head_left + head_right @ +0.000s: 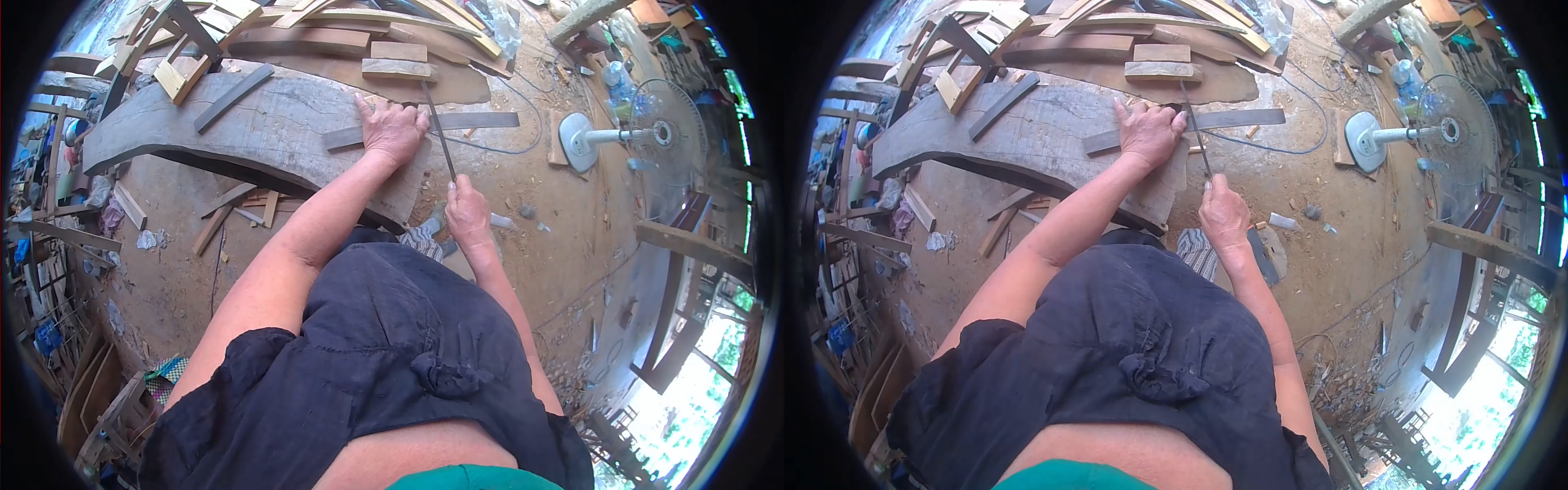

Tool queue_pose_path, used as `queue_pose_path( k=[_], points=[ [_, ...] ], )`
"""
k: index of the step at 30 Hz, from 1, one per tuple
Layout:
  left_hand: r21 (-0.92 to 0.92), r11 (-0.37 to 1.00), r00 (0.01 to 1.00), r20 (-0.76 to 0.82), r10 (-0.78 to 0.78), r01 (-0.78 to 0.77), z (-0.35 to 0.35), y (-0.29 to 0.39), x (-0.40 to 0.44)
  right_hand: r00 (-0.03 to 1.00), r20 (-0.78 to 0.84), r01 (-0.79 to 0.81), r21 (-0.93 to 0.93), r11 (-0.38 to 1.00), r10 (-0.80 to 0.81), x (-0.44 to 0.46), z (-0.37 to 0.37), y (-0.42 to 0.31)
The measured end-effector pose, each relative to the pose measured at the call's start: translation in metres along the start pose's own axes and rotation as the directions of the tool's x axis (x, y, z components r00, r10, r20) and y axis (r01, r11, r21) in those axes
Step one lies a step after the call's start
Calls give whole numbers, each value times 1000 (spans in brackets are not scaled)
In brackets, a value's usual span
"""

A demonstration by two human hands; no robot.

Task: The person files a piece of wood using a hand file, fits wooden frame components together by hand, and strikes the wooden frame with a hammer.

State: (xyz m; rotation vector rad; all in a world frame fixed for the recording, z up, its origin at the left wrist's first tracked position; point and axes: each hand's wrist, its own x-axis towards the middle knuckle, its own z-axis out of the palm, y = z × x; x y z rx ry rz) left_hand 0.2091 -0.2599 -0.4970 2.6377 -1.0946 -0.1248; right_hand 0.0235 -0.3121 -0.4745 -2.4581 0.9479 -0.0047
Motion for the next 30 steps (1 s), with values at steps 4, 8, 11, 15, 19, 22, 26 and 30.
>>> queue_pose_path(
  k=[4,8,11,15,19,22,26,30],
  points=[
    [16,1000,999,35,-27,26,0,1,1,1000,-31,-2,-26,1000,2,-13,4,-3],
    [36,998,997,66,-50,48,-3,2,2,999,-19,-45,-32,998,45,-29,5,-2],
    [14,999,997,61,-41,40,-3,2,2,996,-11,-90,-30,995,90,-23,2,-4],
    [-8,1000,999,45,3,-2,1,-1,2,998,-16,-66,-67,996,65,14,13,-10],
    [-21,1000,1000,-12,2,-3,6,-1,2,996,-24,-90,-21,996,90,3,13,-16],
    [-40,999,999,-53,6,-8,8,-3,2,997,17,-79,9,997,79,-11,9,-11],
    [-63,998,998,-64,10,-14,7,-2,3,995,14,-101,-2,995,101,-11,5,-11],
    [-52,996,996,-54,67,-70,10,-4,4,998,-24,-60,-48,997,59,16,10,-18]
  ],
)
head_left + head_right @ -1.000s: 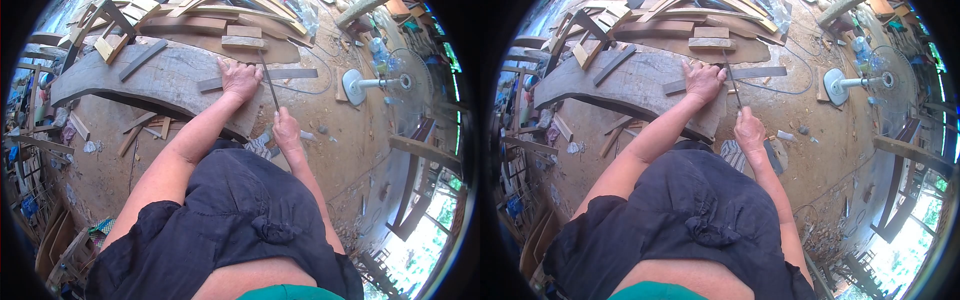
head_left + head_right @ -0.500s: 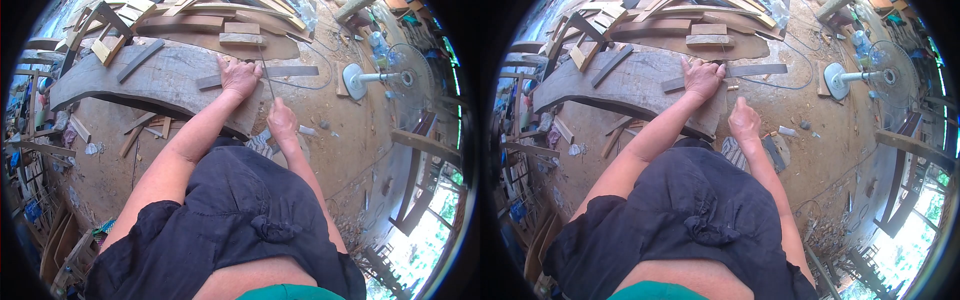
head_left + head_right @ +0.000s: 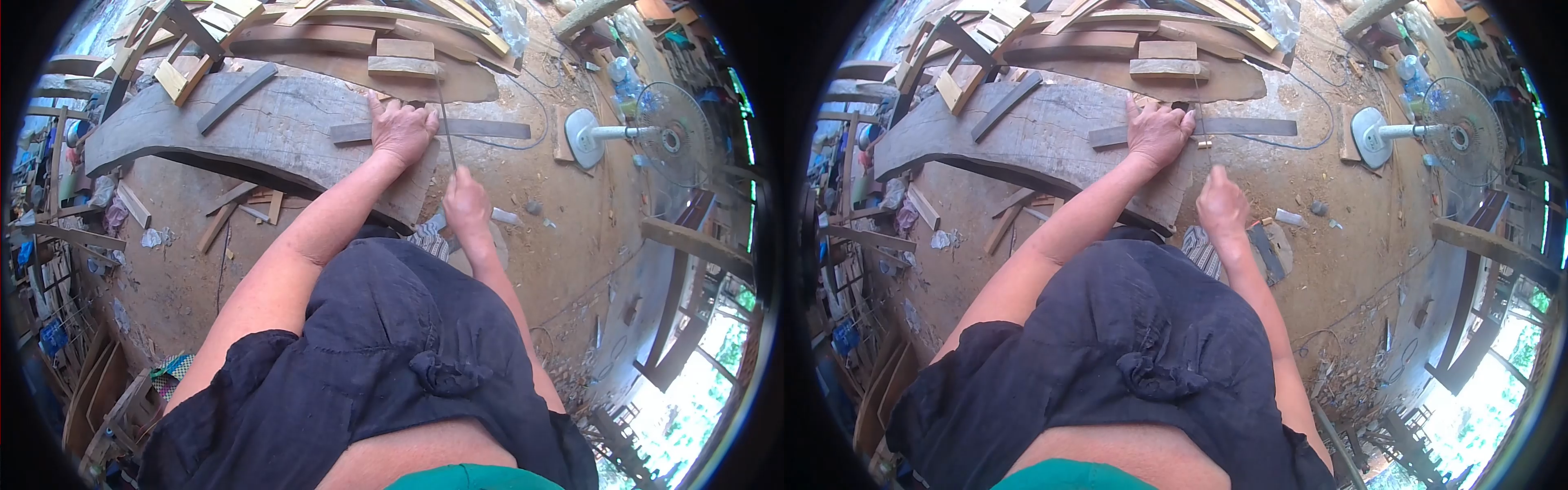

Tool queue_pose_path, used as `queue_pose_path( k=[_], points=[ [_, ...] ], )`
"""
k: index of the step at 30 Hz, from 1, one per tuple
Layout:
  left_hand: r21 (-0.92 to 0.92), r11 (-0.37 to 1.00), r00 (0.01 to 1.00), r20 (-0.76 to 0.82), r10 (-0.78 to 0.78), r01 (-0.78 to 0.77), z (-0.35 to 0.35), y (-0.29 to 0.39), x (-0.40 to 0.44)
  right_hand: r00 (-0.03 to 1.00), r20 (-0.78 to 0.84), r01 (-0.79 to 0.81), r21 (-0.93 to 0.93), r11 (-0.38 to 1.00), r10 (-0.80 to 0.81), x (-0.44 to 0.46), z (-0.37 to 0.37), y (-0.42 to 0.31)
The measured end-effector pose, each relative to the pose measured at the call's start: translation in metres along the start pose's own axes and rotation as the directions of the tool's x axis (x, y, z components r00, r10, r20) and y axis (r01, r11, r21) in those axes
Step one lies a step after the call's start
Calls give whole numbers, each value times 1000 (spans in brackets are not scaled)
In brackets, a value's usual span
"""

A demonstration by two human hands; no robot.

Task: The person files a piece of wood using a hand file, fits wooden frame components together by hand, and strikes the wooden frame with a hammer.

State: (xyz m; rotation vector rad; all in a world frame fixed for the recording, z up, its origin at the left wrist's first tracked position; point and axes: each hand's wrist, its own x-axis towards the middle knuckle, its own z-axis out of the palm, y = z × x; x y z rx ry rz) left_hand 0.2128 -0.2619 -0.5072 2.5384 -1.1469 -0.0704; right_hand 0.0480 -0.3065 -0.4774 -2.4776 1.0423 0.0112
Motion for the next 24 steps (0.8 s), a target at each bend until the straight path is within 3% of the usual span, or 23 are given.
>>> queue_pose_path(
  k=[5,10,14,21,24],
  points=[
    [-8,999,999,-11,-33,33,-2,3,1,1000,-14,0,34,999,1,4,7,4],
    [7,999,999,2,-46,46,-6,5,2,995,62,-82,48,995,79,-68,-4,18],
    [6,998,997,36,-70,70,-2,4,4,991,59,-119,53,991,116,-65,-4,22],
    [10,999,997,58,-51,50,-4,5,3,999,-20,-33,56,998,34,-21,4,10],
    [101,994,998,49,-48,43,-5,7,2,999,3,-42,66,997,42,-30,-4,6]
  ],
)
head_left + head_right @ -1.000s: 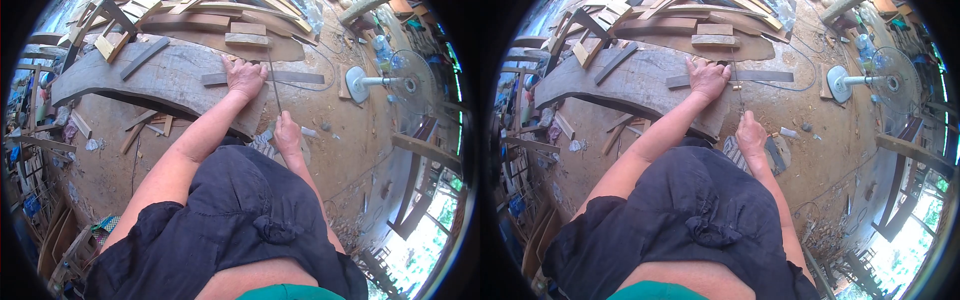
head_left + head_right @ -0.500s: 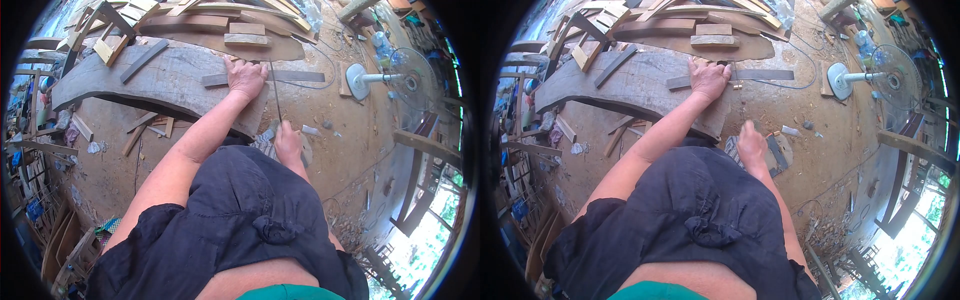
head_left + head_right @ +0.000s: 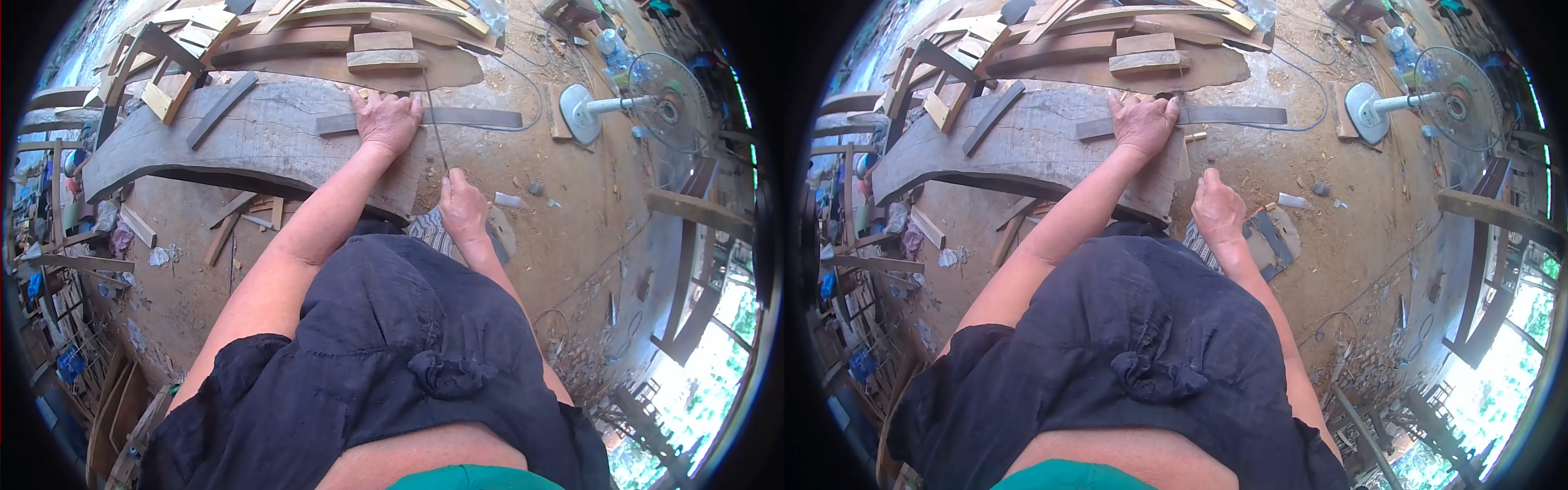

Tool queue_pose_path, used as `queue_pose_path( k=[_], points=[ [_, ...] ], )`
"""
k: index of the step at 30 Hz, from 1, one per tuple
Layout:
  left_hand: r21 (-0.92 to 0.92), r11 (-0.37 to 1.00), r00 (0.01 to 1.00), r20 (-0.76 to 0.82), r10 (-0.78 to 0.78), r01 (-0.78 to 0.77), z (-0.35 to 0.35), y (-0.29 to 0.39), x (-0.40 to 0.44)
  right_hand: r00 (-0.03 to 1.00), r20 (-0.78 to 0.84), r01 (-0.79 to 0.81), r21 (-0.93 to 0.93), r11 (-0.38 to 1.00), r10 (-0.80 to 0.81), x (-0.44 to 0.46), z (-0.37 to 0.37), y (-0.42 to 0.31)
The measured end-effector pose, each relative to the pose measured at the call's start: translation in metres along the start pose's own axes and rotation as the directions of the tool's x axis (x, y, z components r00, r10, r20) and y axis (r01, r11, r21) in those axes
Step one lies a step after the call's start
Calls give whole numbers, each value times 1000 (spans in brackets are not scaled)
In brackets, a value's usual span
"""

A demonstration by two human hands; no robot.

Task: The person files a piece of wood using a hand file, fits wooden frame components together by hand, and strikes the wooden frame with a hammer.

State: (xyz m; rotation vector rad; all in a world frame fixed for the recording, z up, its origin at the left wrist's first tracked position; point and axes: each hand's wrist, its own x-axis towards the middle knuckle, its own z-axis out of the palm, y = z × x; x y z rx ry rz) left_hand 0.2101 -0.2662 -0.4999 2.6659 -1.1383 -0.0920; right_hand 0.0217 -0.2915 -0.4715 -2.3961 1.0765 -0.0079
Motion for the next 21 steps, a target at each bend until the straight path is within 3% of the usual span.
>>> queue_pose_path(
  k=[12,15,20,21],
  points=[
    [-77,997,1000,-19,11,-13,4,-2,1,998,58,-5,16,1000,5,10,-11,-6],
    [8,999,997,-68,46,-46,4,0,-1,994,112,14,45,999,-19,4,-26,-4],
    [-80,996,997,-64,33,-38,5,-1,0,989,106,90,90,992,-99,21,-37,-7],
    [-87,995,997,-71,40,-46,6,0,0,963,267,-135,327,935,46,20,-42,-13]
  ],
)
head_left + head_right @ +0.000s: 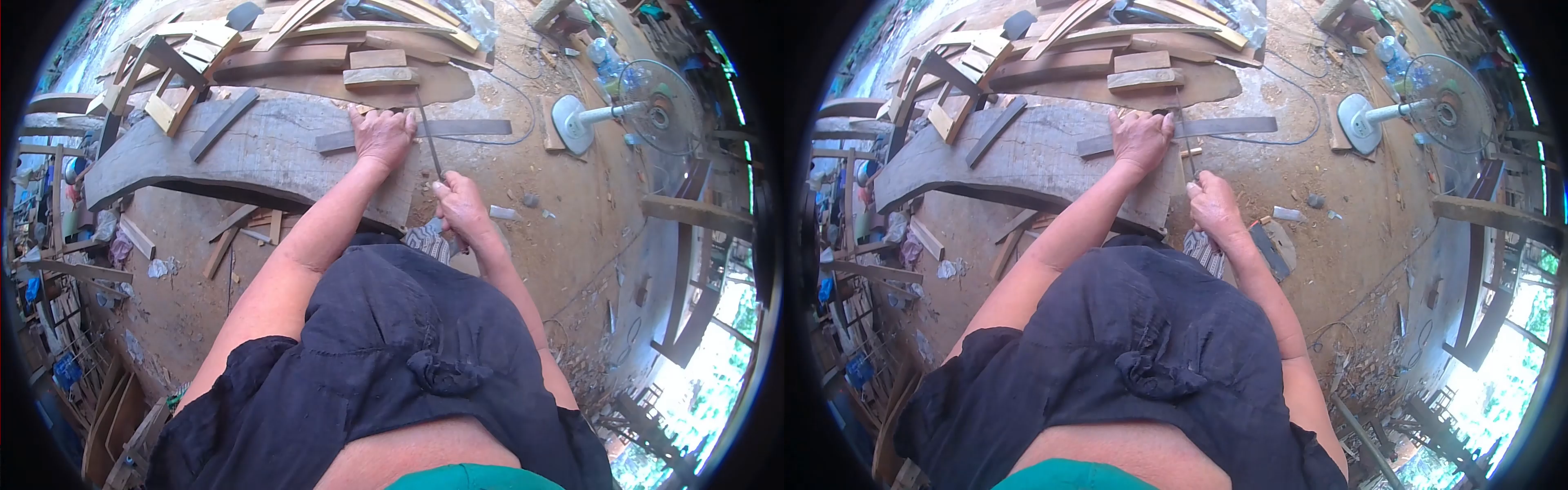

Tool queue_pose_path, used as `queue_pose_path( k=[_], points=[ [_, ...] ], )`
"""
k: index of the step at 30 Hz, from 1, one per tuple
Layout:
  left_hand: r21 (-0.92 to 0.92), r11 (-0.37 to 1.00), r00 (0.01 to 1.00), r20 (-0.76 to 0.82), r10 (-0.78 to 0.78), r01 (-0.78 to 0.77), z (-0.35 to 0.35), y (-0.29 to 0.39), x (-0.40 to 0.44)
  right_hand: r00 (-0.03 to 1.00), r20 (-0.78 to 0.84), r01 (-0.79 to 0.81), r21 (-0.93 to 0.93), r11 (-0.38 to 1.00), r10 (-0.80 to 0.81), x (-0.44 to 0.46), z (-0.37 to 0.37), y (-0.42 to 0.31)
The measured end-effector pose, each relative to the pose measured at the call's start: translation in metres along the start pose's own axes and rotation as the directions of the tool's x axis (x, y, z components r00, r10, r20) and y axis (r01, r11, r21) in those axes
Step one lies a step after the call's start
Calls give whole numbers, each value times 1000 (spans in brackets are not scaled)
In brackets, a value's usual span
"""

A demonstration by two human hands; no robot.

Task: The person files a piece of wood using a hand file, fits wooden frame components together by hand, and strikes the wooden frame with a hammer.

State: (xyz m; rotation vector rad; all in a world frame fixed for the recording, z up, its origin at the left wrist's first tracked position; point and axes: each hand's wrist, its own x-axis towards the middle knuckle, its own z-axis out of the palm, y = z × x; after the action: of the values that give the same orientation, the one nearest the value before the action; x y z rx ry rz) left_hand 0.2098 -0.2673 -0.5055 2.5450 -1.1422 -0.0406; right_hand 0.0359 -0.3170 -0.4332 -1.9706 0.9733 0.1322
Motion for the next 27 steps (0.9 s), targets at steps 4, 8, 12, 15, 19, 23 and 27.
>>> queue_pose_path(
  k=[4,8,12,15,19,23,27],
  points=[
    [31,998,999,-5,47,-47,1,-2,-1,980,172,-119,102,988,100,4,-13,-15],
    [29,998,997,-39,60,-59,3,-1,-2,966,249,20,-352,936,74,19,-49,-51],
    [28,998,997,-44,61,-60,-1,1,-2,929,322,-60,-357,932,183,26,-64,-66],
    [20,998,997,-32,68,-68,0,0,-2,895,393,-167,-144,976,211,34,-70,-62],
    [20,999,999,12,48,-48,-5,4,-1,919,395,-129,292,948,3,22,-82,-77],
    [-12,1000,999,43,21,-20,-9,3,-2,980,177,27,348,937,-94,1,-81,-73],
    [-49,999,998,62,2,1,-11,3,0,995,3,89,349,933,-96,-19,-82,-19]
  ],
)
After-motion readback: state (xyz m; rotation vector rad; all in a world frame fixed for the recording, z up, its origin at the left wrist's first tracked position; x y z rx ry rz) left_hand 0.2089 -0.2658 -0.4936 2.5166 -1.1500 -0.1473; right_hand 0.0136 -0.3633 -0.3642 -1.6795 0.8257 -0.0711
